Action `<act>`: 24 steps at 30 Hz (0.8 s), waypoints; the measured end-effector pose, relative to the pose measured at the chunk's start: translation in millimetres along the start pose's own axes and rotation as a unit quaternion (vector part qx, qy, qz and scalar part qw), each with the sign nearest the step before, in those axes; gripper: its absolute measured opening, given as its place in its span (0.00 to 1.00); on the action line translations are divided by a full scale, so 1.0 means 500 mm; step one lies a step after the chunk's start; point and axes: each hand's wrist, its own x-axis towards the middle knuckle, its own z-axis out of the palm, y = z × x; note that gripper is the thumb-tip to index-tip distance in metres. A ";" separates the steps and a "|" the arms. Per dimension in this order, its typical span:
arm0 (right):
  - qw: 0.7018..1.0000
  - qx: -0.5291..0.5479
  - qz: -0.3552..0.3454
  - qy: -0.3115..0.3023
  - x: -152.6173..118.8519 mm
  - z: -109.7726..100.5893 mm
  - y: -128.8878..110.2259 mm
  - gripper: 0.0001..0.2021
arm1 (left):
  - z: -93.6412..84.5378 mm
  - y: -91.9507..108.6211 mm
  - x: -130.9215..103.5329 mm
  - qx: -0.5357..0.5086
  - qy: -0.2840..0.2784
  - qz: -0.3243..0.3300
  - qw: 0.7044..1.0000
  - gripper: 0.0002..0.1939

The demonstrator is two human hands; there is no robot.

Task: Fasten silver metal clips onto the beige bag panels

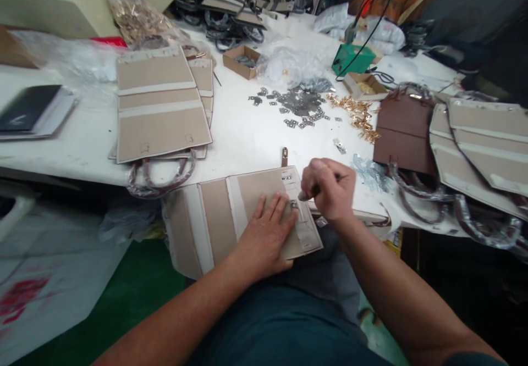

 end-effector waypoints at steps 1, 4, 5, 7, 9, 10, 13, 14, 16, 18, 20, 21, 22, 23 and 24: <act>1.000 0.006 -0.012 0.012 -0.002 -0.001 -0.001 0.28 | 0.003 0.001 -0.001 0.001 0.005 -0.001 1.000 0.57; 1.000 0.012 -0.016 0.023 -0.012 0.001 0.008 0.27 | 0.006 0.002 -0.003 0.003 0.009 -0.004 1.000 0.56; 1.000 0.005 -0.010 0.012 -0.016 0.003 0.012 0.27 | 0.006 0.002 -0.004 0.003 0.009 -0.005 1.000 0.56; 1.000 -0.015 0.000 -0.008 -0.020 0.006 0.015 0.27 | 0.005 0.002 -0.005 0.002 0.010 -0.007 1.000 0.55; 0.999 -0.027 -0.005 -0.025 -0.019 0.009 0.009 0.27 | 0.007 0.001 -0.007 0.002 0.015 -0.007 1.000 0.55; 0.999 -0.028 -0.011 -0.033 -0.018 0.012 0.004 0.28 | 0.008 0.001 -0.007 0.001 0.018 -0.006 1.000 0.55; 0.994 -0.034 -0.025 -0.099 -0.012 0.028 -0.013 0.28 | 0.012 -0.001 -0.007 -0.011 0.023 -0.007 1.000 0.56; 0.990 -0.042 -0.032 -0.130 -0.010 0.034 -0.016 0.28 | 0.012 -0.001 -0.006 -0.017 0.024 -0.008 1.000 0.57; 0.981 -0.067 -0.048 -0.178 -0.008 0.044 -0.017 0.27 | 0.011 -0.001 -0.006 -0.029 0.032 -0.009 0.999 0.58; 0.972 -0.095 -0.059 -0.208 -0.006 0.048 -0.013 0.26 | 0.009 0.000 -0.007 -0.036 0.042 -0.009 0.998 0.59; 0.968 -0.108 -0.051 -0.221 -0.002 0.043 -0.010 0.26 | 0.008 0.001 -0.009 -0.035 0.045 -0.011 0.998 0.59; 0.968 -0.106 -0.043 -0.223 0.000 0.039 -0.009 0.27 | 0.008 0.001 -0.010 -0.032 0.045 -0.014 0.998 0.58; 0.969 -0.101 -0.034 -0.223 0.002 0.034 -0.011 0.27 | 0.008 0.001 -0.012 -0.028 0.043 -0.016 0.999 0.57; 0.971 -0.092 -0.025 -0.219 0.005 0.029 -0.013 0.27 | 0.010 0.000 -0.013 -0.024 0.040 -0.016 0.999 0.57; 0.976 -0.074 -0.023 -0.204 0.007 0.025 -0.017 0.27 | 0.011 0.000 -0.014 -0.020 0.039 -0.015 0.999 0.57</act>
